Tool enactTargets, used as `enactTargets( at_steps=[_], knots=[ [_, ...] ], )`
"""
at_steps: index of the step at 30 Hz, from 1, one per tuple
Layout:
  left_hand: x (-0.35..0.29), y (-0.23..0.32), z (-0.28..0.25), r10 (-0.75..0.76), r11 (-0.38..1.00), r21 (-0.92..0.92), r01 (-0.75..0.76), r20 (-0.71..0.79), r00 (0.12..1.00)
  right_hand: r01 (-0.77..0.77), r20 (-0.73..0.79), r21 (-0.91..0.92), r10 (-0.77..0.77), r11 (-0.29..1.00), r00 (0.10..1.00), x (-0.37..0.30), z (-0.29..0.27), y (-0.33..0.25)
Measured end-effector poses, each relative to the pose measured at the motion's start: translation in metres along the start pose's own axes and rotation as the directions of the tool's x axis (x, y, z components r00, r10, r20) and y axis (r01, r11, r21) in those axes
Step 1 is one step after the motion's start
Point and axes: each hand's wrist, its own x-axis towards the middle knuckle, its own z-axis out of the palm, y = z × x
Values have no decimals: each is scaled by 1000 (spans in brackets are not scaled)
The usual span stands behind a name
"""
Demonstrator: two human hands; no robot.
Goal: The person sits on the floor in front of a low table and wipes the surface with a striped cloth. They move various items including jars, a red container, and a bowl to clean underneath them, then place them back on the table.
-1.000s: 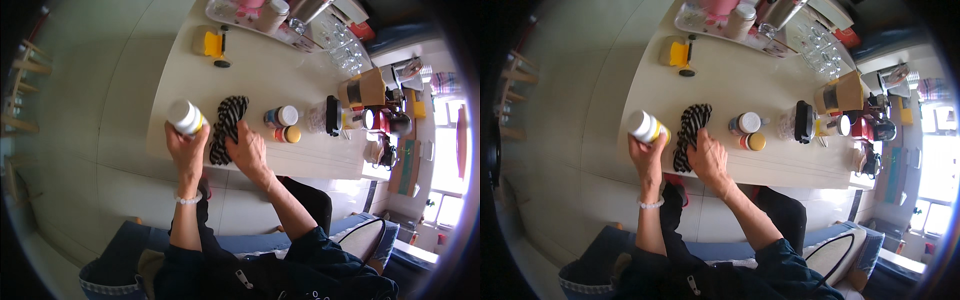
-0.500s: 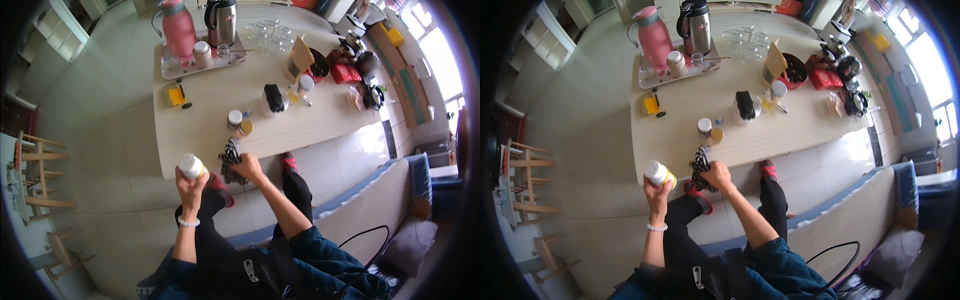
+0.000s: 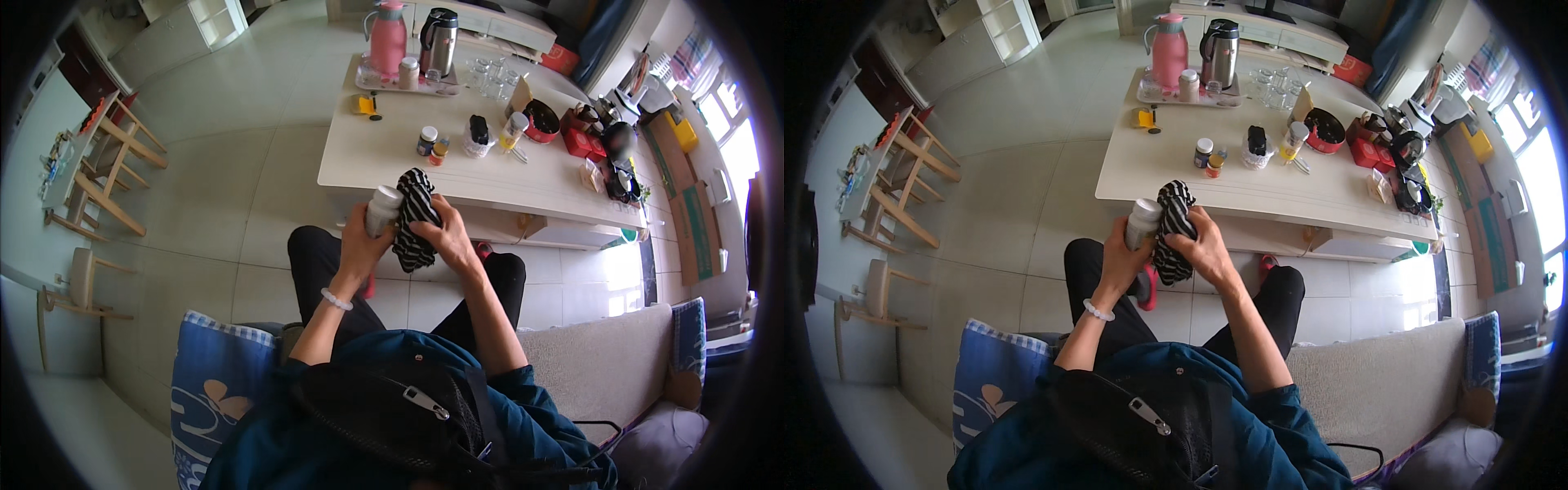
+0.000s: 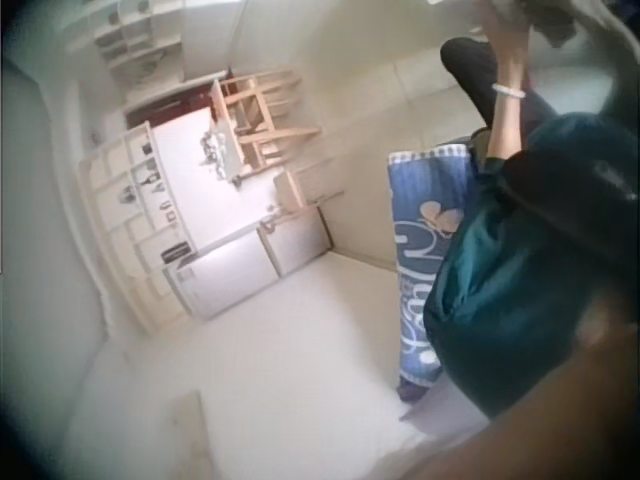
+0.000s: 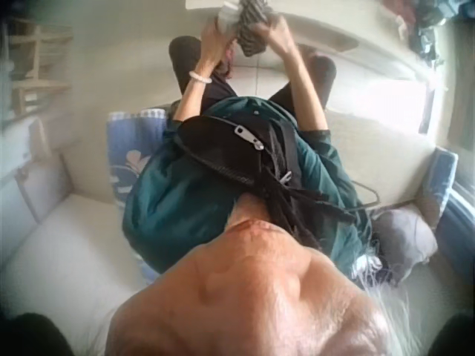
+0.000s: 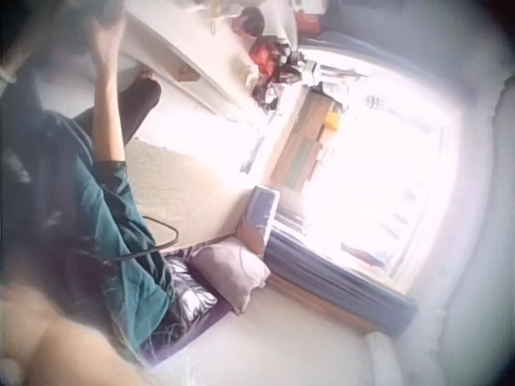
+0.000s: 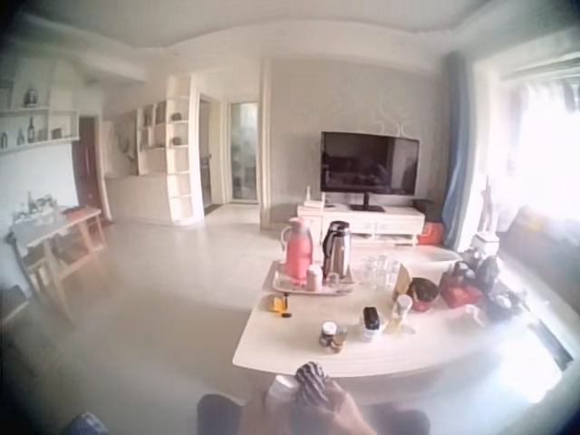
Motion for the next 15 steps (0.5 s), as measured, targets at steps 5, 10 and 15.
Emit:
enactTargets(
  at_steps=[5, 10, 15],
  knots=[
    [-31, 25, 21, 104, 994, -20, -103, 75, 992, 349, -151, -91, -359, 933, 921, -37, 15, -2],
    [-40, 46, 15, 110, 994, -56, -97, 322, 940, 394, -215, -187, -429, 900, 877, -53, 9, 14],
    [-34, 50, 0, 255, 957, 4, -290, 467, 847, 412, -125, -373, -485, 831, 866, -52, 3, -2]
  ],
)
